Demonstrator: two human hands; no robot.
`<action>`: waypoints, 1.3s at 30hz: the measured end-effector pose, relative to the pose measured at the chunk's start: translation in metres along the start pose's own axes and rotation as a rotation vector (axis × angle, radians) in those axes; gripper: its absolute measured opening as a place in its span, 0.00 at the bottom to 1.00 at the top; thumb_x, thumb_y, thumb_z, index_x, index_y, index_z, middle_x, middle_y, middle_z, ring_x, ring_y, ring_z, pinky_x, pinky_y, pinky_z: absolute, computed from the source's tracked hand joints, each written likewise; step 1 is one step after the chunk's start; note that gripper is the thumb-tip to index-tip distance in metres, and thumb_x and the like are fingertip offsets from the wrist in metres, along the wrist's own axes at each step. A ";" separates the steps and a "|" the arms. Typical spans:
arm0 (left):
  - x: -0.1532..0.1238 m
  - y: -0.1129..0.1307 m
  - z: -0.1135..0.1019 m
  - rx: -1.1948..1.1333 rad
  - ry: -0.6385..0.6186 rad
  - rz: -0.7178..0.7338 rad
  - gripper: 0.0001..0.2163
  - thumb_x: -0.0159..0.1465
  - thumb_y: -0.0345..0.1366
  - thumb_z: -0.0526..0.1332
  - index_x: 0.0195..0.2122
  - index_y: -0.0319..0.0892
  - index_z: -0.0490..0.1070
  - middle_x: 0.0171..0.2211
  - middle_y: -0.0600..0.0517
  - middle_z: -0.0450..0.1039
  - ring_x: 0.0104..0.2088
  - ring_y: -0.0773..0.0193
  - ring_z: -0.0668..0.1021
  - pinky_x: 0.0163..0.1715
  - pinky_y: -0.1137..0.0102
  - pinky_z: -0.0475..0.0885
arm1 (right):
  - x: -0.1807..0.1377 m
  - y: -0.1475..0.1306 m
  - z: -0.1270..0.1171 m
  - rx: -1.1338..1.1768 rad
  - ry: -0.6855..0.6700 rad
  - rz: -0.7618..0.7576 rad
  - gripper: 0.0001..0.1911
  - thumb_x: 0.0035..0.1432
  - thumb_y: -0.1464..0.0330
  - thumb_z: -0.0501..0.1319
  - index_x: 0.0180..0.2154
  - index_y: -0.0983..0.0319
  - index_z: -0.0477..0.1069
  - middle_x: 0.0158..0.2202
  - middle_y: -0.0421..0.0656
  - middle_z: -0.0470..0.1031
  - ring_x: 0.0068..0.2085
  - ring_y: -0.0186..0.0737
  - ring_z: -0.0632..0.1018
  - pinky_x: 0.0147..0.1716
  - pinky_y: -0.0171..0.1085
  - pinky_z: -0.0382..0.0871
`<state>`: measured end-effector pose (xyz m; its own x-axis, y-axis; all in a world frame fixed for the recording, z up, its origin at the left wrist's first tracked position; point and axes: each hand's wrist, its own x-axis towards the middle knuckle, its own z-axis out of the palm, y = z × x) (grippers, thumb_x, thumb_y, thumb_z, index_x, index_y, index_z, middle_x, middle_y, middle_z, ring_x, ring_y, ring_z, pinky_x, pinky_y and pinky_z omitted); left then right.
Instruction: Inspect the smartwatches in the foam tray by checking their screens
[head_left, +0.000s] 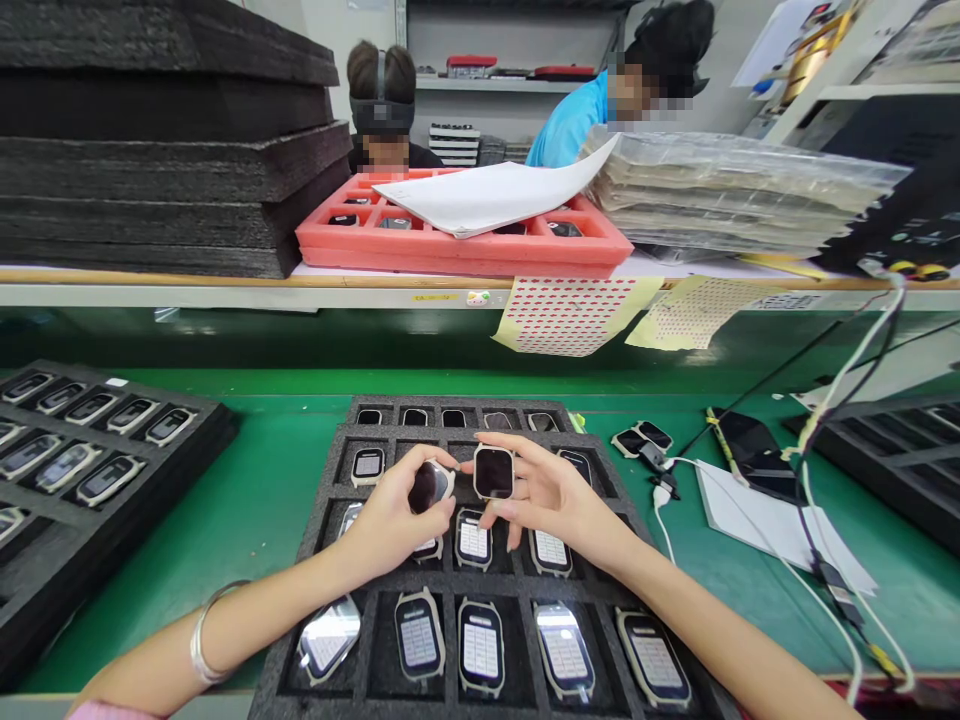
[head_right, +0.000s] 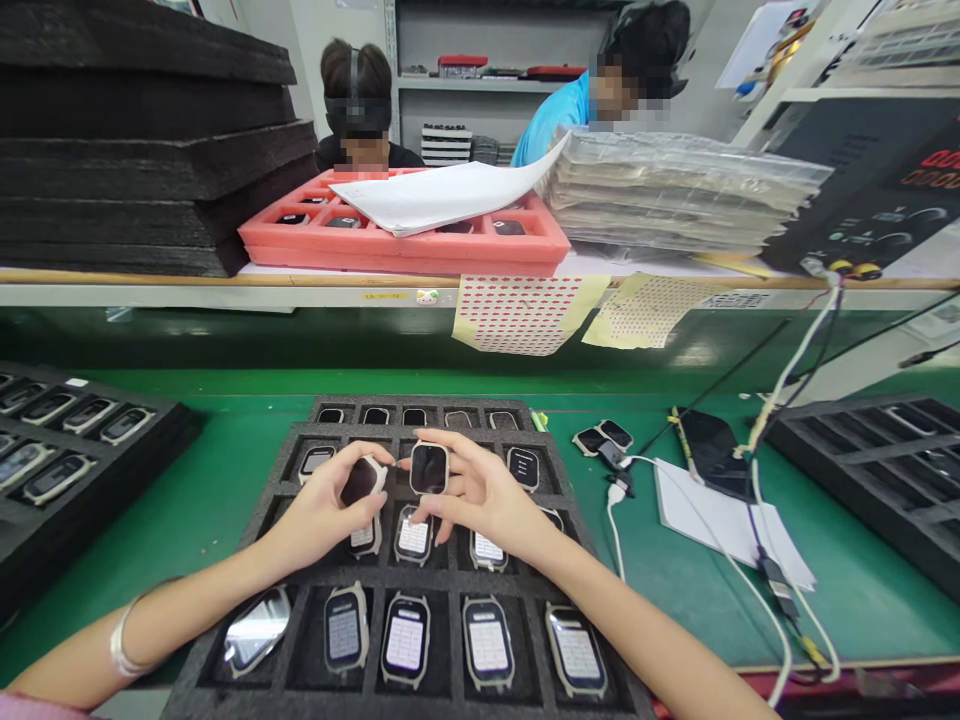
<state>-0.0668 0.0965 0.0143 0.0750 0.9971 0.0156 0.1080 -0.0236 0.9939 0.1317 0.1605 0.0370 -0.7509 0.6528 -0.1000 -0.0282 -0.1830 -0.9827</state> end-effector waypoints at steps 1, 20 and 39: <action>0.000 0.000 0.000 0.027 -0.002 0.021 0.13 0.56 0.27 0.58 0.43 0.42 0.64 0.31 0.55 0.67 0.31 0.64 0.70 0.33 0.71 0.65 | -0.001 -0.001 0.000 0.003 -0.003 -0.007 0.34 0.56 0.69 0.65 0.60 0.57 0.53 0.49 0.51 0.71 0.35 0.40 0.80 0.24 0.33 0.77; -0.002 0.003 0.000 0.064 -0.019 0.032 0.13 0.57 0.28 0.56 0.44 0.43 0.63 0.37 0.53 0.70 0.35 0.62 0.71 0.37 0.70 0.65 | -0.001 -0.002 0.001 0.018 0.003 -0.015 0.26 0.61 0.67 0.60 0.60 0.59 0.58 0.43 0.49 0.74 0.33 0.41 0.80 0.22 0.33 0.76; -0.002 0.002 0.000 0.060 -0.032 0.071 0.14 0.57 0.26 0.56 0.45 0.43 0.63 0.40 0.52 0.70 0.41 0.60 0.73 0.41 0.70 0.66 | -0.001 -0.003 0.002 0.017 0.016 -0.020 0.26 0.61 0.67 0.60 0.59 0.59 0.60 0.38 0.46 0.74 0.33 0.40 0.80 0.23 0.31 0.76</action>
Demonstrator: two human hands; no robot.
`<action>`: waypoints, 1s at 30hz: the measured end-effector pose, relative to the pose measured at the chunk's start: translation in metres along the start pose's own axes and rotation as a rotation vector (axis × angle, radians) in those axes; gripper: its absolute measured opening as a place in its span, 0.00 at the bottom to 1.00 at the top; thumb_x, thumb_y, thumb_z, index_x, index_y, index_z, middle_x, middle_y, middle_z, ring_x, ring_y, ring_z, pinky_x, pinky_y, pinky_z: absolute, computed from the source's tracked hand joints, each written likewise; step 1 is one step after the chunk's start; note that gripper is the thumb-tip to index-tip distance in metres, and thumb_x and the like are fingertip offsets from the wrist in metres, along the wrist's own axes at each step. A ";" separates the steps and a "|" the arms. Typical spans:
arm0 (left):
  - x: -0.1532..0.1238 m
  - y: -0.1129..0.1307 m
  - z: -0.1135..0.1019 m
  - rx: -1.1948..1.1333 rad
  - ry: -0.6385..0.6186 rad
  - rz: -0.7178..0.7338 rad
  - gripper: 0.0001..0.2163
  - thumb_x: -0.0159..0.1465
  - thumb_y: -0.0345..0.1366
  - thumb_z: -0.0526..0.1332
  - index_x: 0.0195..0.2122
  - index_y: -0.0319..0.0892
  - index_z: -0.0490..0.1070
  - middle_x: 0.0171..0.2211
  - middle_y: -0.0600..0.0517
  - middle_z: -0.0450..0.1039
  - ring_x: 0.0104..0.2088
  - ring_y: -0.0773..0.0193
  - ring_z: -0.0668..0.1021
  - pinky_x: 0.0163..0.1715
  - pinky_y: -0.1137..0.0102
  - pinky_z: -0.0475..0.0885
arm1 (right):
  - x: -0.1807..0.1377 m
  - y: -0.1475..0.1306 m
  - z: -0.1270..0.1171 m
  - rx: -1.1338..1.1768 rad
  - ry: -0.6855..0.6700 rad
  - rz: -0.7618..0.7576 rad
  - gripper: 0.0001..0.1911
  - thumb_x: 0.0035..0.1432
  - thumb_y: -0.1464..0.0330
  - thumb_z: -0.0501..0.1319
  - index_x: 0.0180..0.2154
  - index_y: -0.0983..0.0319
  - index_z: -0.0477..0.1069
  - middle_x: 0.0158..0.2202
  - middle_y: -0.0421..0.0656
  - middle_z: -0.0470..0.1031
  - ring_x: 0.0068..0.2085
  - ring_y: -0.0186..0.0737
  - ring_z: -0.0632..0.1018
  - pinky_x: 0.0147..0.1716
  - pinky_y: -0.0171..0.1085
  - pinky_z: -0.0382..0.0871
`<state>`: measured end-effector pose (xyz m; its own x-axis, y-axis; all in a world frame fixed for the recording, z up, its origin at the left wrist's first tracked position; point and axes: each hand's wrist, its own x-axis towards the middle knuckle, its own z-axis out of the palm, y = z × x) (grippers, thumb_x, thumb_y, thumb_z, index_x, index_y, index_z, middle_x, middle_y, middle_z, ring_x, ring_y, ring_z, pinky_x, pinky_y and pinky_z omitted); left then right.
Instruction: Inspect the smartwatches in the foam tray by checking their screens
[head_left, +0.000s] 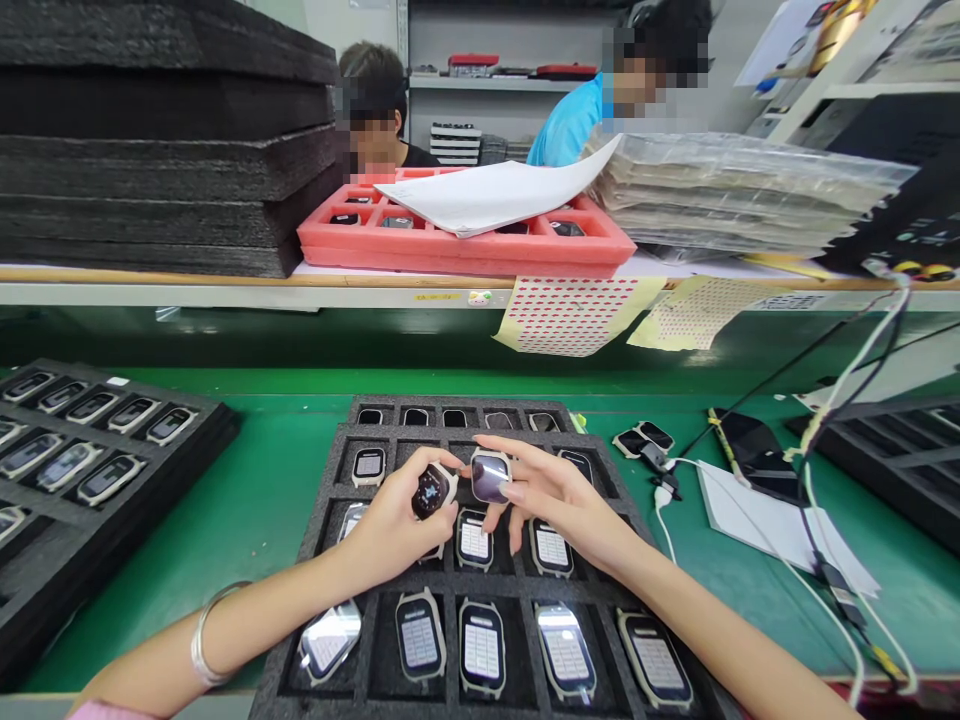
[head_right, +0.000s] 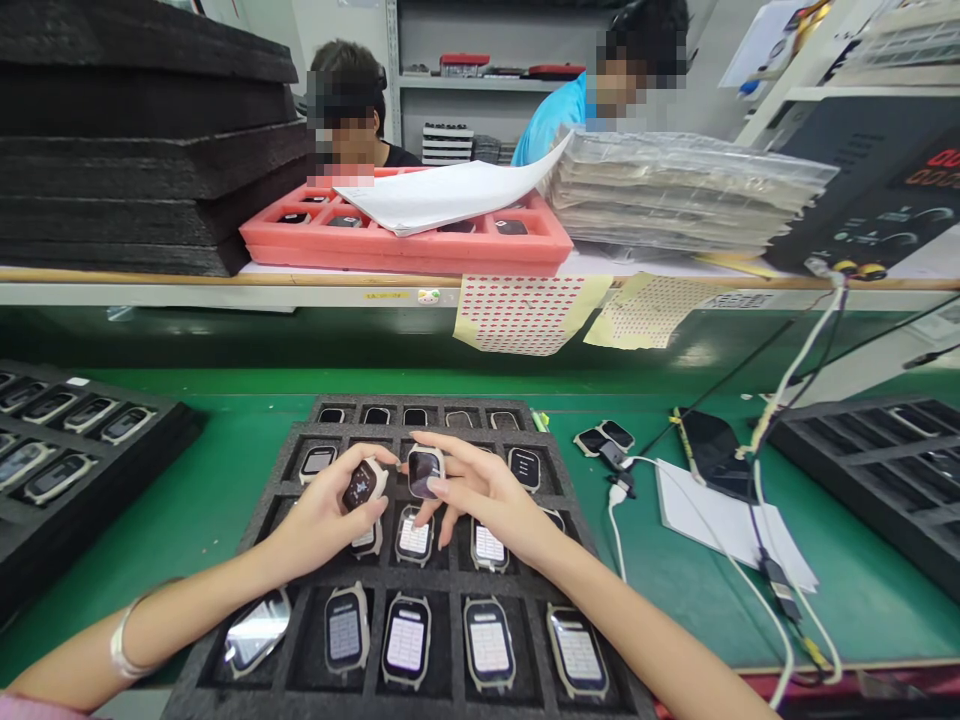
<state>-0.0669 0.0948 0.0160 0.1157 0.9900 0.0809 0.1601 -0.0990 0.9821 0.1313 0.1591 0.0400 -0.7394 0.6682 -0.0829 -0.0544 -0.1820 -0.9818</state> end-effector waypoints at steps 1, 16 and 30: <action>0.000 -0.001 0.000 0.001 0.004 0.003 0.15 0.58 0.26 0.56 0.46 0.43 0.63 0.40 0.52 0.70 0.41 0.60 0.72 0.42 0.69 0.66 | 0.000 0.000 0.000 0.005 -0.007 0.000 0.26 0.61 0.67 0.60 0.60 0.58 0.60 0.38 0.45 0.74 0.33 0.40 0.80 0.23 0.31 0.76; -0.003 -0.003 0.001 -0.013 0.014 -0.031 0.14 0.57 0.27 0.56 0.45 0.44 0.63 0.38 0.53 0.69 0.41 0.61 0.71 0.39 0.71 0.65 | 0.003 0.006 -0.007 0.044 -0.084 -0.009 0.25 0.61 0.66 0.60 0.59 0.59 0.61 0.43 0.48 0.73 0.34 0.41 0.80 0.23 0.33 0.77; -0.002 -0.002 0.000 0.032 0.048 -0.031 0.16 0.57 0.26 0.57 0.46 0.43 0.64 0.37 0.54 0.68 0.35 0.63 0.70 0.37 0.71 0.65 | 0.003 0.009 -0.010 0.055 -0.076 0.020 0.26 0.62 0.67 0.60 0.60 0.58 0.59 0.43 0.49 0.75 0.31 0.40 0.81 0.22 0.32 0.75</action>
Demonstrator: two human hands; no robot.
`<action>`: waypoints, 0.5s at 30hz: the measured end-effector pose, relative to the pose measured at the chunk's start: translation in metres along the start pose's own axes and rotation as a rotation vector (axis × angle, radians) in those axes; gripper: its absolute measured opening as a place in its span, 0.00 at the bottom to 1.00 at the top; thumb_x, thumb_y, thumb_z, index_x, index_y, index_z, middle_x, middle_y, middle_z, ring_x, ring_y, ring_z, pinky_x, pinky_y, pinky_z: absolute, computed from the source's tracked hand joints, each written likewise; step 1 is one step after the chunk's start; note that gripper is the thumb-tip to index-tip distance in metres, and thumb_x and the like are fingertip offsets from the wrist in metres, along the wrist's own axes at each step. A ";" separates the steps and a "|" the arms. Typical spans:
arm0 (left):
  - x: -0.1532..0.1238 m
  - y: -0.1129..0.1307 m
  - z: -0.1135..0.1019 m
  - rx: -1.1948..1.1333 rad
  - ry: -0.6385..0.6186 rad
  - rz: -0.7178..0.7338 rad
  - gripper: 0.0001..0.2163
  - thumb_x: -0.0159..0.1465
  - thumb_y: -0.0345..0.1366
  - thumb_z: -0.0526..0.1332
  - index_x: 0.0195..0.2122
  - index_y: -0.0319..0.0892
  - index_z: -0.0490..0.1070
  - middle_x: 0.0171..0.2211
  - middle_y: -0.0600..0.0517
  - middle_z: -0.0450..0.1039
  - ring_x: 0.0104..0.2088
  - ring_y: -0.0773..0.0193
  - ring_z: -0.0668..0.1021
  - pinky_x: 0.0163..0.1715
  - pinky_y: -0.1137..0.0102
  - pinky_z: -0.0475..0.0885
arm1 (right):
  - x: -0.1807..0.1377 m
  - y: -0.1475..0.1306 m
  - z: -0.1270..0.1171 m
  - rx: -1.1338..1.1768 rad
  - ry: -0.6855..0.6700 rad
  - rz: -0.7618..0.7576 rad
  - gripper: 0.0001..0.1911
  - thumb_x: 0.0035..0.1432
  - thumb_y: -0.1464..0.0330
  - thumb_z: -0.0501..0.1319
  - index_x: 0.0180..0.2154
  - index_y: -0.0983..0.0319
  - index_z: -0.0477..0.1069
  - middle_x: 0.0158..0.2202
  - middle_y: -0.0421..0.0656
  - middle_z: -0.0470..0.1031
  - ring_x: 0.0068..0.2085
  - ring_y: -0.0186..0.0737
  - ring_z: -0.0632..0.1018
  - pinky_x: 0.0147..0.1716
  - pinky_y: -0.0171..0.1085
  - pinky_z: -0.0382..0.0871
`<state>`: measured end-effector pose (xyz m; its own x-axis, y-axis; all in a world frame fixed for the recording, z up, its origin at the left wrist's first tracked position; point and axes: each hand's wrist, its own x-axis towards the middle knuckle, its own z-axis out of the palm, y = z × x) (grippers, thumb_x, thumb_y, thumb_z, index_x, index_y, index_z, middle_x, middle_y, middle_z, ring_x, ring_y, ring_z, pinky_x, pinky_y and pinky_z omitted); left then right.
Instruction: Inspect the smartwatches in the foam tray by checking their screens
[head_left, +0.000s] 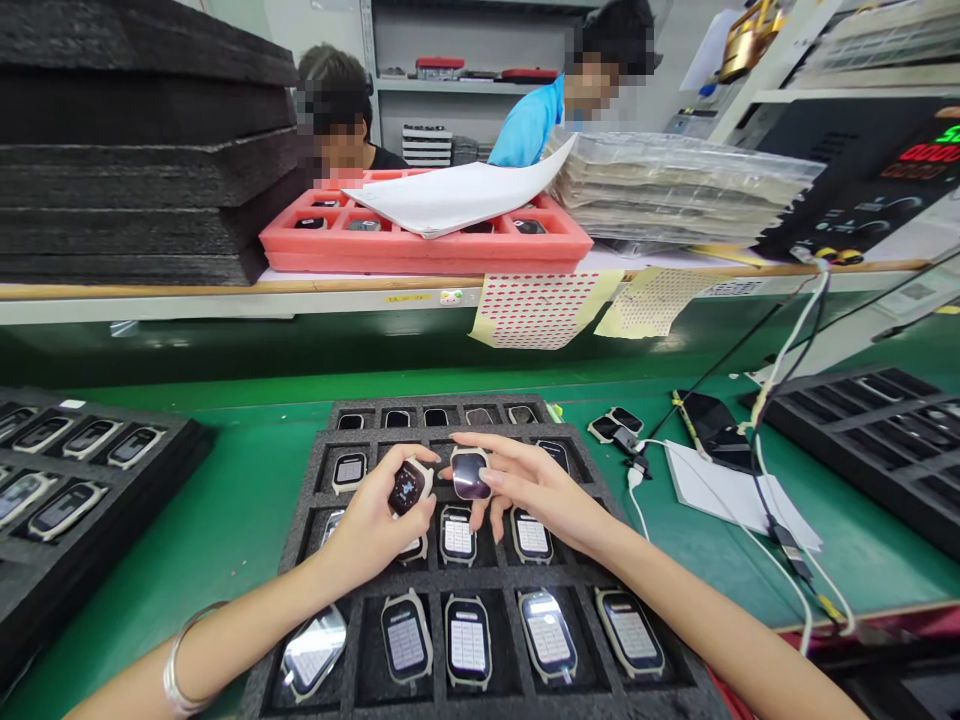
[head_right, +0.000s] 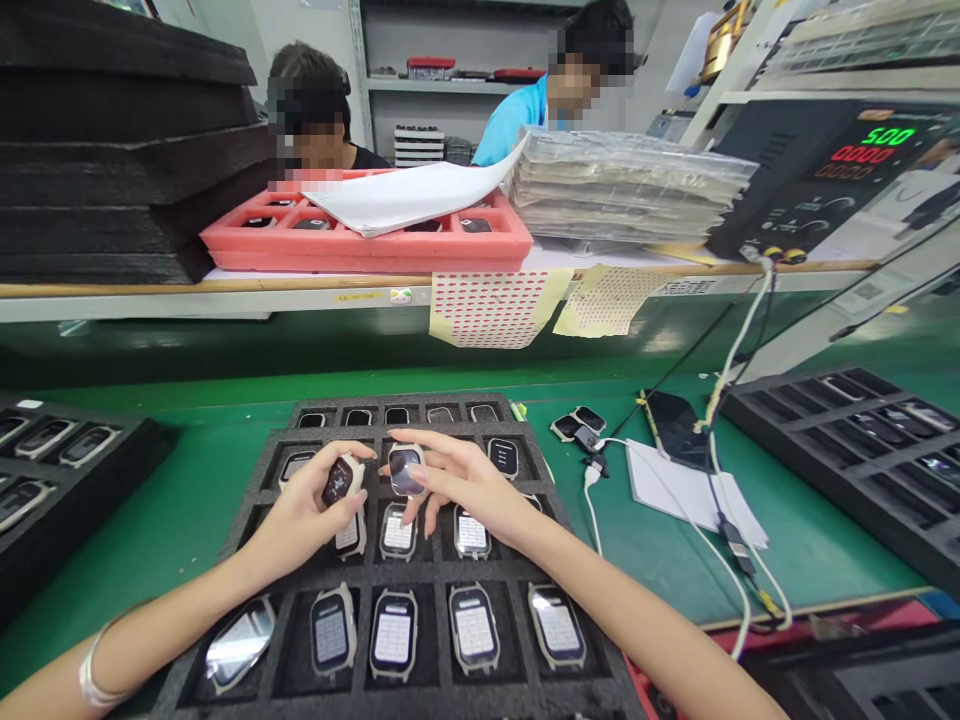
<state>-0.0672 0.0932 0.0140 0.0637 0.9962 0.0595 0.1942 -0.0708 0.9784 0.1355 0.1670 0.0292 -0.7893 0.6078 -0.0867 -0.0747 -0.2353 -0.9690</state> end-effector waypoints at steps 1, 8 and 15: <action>0.000 0.000 0.000 0.000 0.001 0.004 0.15 0.56 0.26 0.57 0.46 0.43 0.64 0.36 0.54 0.68 0.35 0.63 0.70 0.37 0.72 0.65 | 0.000 0.000 0.000 0.000 -0.002 -0.001 0.27 0.62 0.67 0.60 0.61 0.58 0.58 0.44 0.49 0.75 0.31 0.40 0.81 0.22 0.32 0.75; 0.002 0.000 0.000 -0.020 -0.003 0.017 0.15 0.58 0.28 0.57 0.47 0.43 0.63 0.38 0.53 0.67 0.36 0.63 0.71 0.39 0.71 0.65 | 0.000 0.000 0.000 -0.021 0.015 0.006 0.24 0.63 0.66 0.59 0.59 0.58 0.60 0.49 0.52 0.74 0.30 0.39 0.82 0.23 0.33 0.76; 0.002 -0.001 0.000 -0.036 0.008 0.004 0.14 0.58 0.27 0.58 0.46 0.43 0.65 0.34 0.55 0.67 0.32 0.65 0.70 0.33 0.72 0.66 | 0.000 -0.004 0.000 -0.031 0.029 0.020 0.25 0.62 0.66 0.60 0.59 0.59 0.59 0.47 0.52 0.74 0.30 0.39 0.82 0.22 0.32 0.75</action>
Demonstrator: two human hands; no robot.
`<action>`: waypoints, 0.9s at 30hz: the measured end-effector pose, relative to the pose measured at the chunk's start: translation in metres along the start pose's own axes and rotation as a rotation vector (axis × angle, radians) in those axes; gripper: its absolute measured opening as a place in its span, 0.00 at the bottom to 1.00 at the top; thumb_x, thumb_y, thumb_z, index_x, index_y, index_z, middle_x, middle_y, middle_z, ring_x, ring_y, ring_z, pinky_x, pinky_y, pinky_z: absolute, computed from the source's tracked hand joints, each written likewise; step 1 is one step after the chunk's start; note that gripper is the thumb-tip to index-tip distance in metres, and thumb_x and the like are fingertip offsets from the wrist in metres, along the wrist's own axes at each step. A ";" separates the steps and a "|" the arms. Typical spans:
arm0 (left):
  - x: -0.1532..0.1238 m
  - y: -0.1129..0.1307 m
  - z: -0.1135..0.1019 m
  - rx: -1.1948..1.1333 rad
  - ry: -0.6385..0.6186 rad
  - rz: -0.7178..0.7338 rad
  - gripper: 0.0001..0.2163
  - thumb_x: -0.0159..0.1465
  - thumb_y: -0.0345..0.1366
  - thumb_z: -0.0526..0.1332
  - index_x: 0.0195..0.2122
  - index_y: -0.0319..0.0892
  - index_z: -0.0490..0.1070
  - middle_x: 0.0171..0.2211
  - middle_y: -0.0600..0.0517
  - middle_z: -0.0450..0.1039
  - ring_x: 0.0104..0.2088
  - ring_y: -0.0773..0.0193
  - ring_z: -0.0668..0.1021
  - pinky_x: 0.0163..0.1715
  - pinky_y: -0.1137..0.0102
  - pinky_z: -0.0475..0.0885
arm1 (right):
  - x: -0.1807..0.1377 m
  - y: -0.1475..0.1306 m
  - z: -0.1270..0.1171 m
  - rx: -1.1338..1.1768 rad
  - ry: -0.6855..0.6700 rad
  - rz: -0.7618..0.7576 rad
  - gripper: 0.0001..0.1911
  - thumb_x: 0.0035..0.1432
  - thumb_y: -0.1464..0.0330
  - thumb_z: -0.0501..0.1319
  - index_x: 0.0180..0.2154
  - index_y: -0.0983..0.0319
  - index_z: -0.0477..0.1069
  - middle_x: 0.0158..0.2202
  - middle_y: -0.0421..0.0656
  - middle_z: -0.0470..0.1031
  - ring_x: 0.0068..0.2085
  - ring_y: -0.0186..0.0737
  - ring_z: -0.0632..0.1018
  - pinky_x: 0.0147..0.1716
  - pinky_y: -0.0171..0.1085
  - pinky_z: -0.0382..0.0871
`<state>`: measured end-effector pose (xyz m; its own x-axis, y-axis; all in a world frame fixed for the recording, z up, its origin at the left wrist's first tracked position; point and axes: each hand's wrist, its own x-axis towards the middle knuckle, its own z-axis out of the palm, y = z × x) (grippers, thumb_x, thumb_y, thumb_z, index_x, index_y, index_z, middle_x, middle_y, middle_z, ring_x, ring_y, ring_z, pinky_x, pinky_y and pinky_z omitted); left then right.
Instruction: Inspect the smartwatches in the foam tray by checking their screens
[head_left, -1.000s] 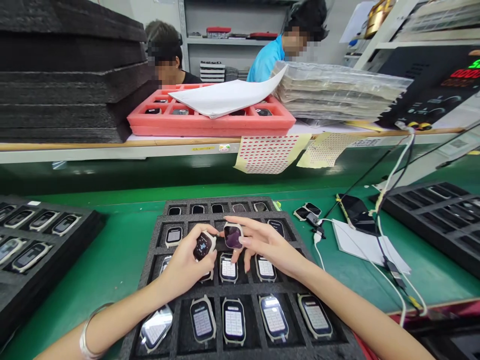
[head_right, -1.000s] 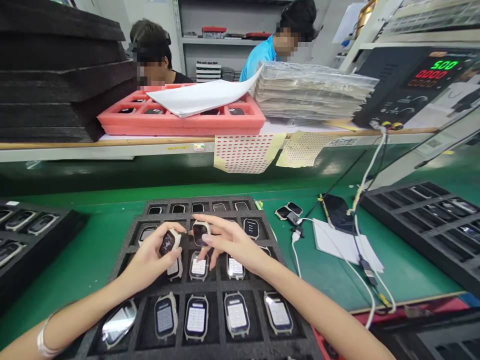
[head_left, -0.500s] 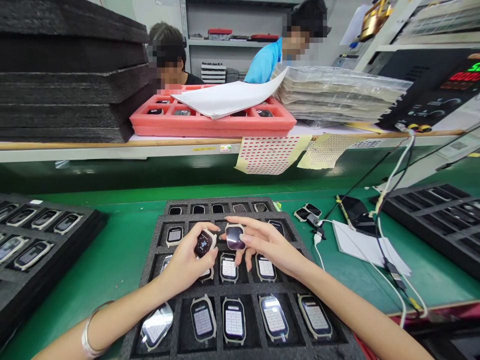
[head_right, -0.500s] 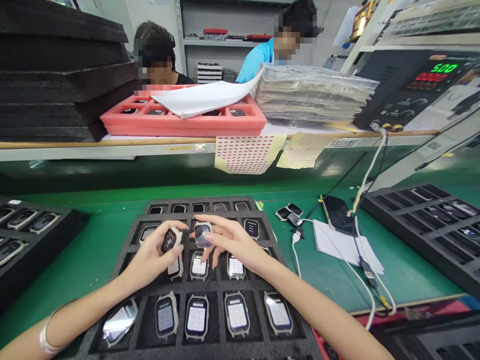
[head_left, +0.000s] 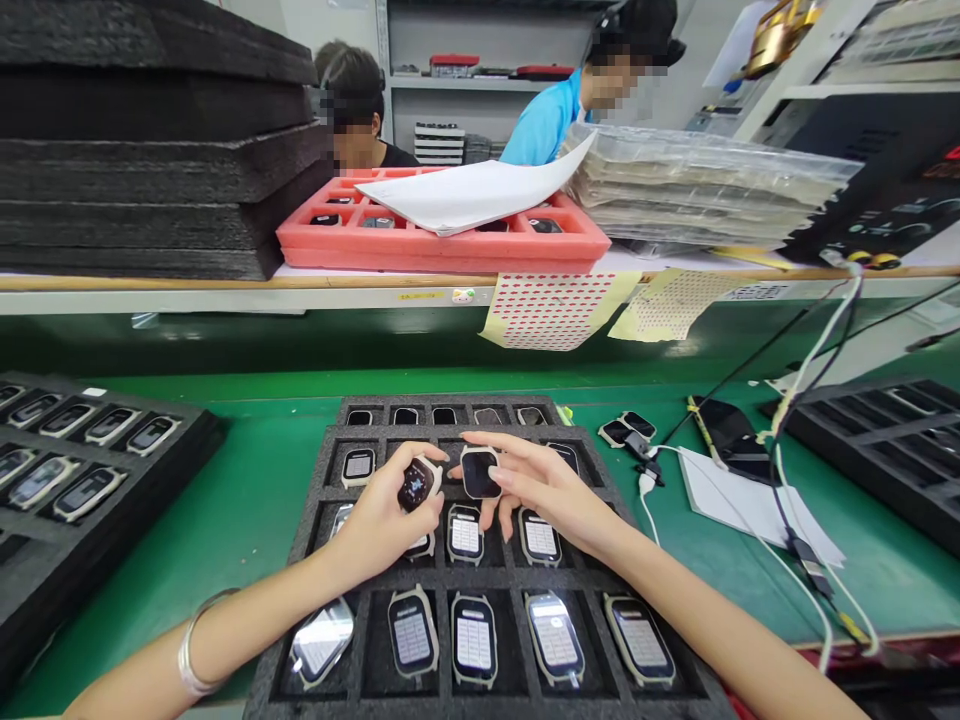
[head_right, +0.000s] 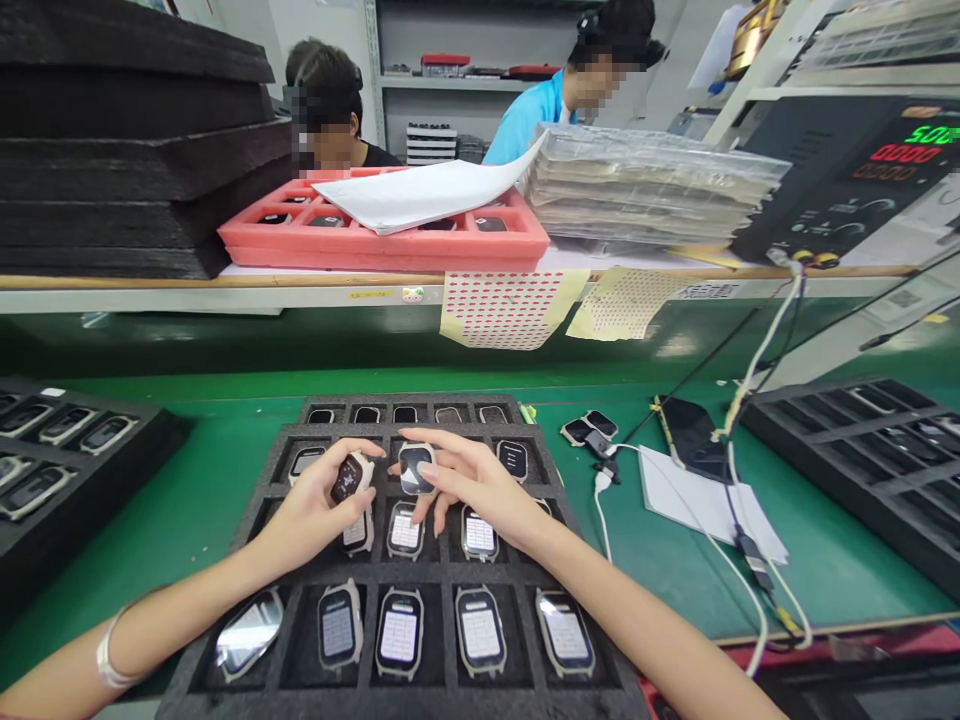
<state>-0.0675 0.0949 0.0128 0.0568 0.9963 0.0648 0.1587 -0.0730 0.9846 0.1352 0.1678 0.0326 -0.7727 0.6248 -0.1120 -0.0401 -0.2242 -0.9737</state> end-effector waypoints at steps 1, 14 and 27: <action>0.000 0.000 0.000 -0.039 -0.010 -0.025 0.15 0.58 0.28 0.59 0.47 0.43 0.64 0.33 0.55 0.67 0.29 0.66 0.70 0.30 0.73 0.66 | 0.000 0.000 0.000 0.002 0.004 0.003 0.25 0.62 0.66 0.60 0.59 0.59 0.60 0.47 0.52 0.75 0.30 0.40 0.82 0.22 0.32 0.75; 0.002 0.001 0.005 -0.668 -0.164 -0.132 0.23 0.55 0.27 0.57 0.53 0.43 0.61 0.44 0.46 0.73 0.39 0.58 0.78 0.38 0.61 0.74 | -0.001 -0.004 0.003 0.026 0.156 -0.020 0.22 0.61 0.65 0.60 0.56 0.61 0.64 0.35 0.47 0.77 0.27 0.39 0.81 0.20 0.31 0.73; 0.002 -0.001 0.002 -0.631 -0.209 -0.078 0.20 0.59 0.27 0.56 0.53 0.44 0.62 0.44 0.46 0.73 0.43 0.55 0.78 0.40 0.60 0.75 | 0.000 -0.004 0.003 -0.020 0.165 -0.019 0.22 0.62 0.65 0.60 0.56 0.62 0.63 0.31 0.45 0.77 0.26 0.41 0.80 0.20 0.32 0.72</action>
<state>-0.0651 0.0967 0.0115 0.2686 0.9631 0.0193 -0.4331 0.1028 0.8954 0.1335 0.1665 0.0368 -0.6572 0.7436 -0.1229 -0.0397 -0.1970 -0.9796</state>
